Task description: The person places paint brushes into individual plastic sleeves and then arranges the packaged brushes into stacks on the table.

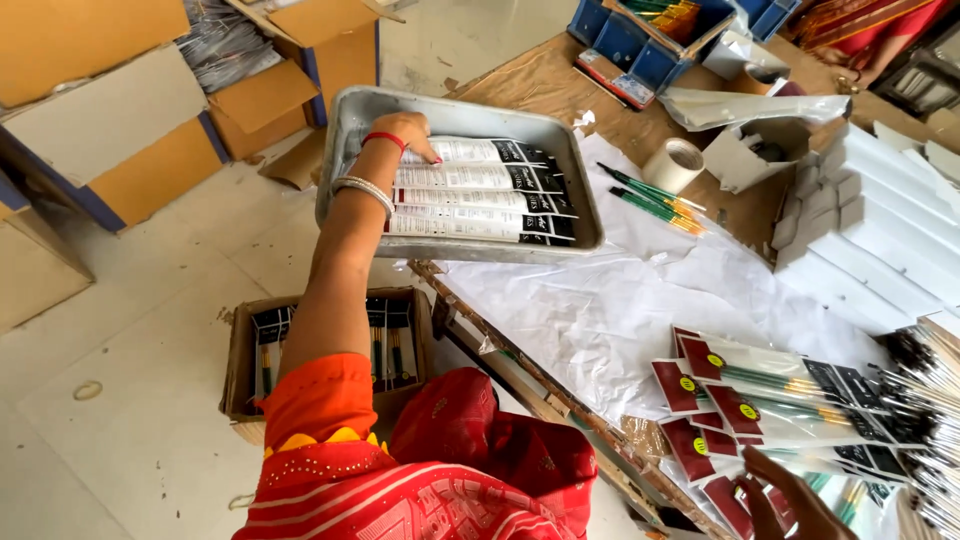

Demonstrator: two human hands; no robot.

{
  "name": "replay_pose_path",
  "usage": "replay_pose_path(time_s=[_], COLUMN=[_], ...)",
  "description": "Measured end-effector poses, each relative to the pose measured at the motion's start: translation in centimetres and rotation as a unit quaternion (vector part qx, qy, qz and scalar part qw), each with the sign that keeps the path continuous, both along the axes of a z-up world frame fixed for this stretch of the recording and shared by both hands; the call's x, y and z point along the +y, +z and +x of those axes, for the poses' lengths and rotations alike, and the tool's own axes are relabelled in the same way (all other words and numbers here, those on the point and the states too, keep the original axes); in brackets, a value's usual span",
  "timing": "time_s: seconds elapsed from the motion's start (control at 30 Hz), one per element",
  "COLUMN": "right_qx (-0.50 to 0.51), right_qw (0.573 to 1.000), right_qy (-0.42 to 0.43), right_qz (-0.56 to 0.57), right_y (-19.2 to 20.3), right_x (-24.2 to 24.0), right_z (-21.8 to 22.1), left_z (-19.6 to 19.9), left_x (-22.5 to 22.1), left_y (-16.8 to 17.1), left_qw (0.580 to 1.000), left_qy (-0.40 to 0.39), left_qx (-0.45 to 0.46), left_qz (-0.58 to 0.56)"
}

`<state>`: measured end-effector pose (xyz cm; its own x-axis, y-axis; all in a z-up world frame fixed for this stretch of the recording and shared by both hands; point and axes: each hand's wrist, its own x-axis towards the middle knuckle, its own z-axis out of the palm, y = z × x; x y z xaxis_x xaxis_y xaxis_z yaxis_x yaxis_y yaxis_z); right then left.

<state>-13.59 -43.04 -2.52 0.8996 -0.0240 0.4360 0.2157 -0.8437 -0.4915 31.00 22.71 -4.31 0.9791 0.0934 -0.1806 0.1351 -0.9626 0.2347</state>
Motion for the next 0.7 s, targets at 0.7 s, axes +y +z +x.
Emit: replay_pose_path(time_s=[0.7], right_qx=[0.013], right_qw=[0.994], right_qy=[0.047], right_qz=[0.093], right_y=[0.2], right_x=[16.3], right_z=[-0.5], left_z=[-35.4], left_x=[-29.8], left_y=[14.4], left_qw=[0.699], left_qy=[-0.562], left_qx=[-0.416], left_qz=[0.148])
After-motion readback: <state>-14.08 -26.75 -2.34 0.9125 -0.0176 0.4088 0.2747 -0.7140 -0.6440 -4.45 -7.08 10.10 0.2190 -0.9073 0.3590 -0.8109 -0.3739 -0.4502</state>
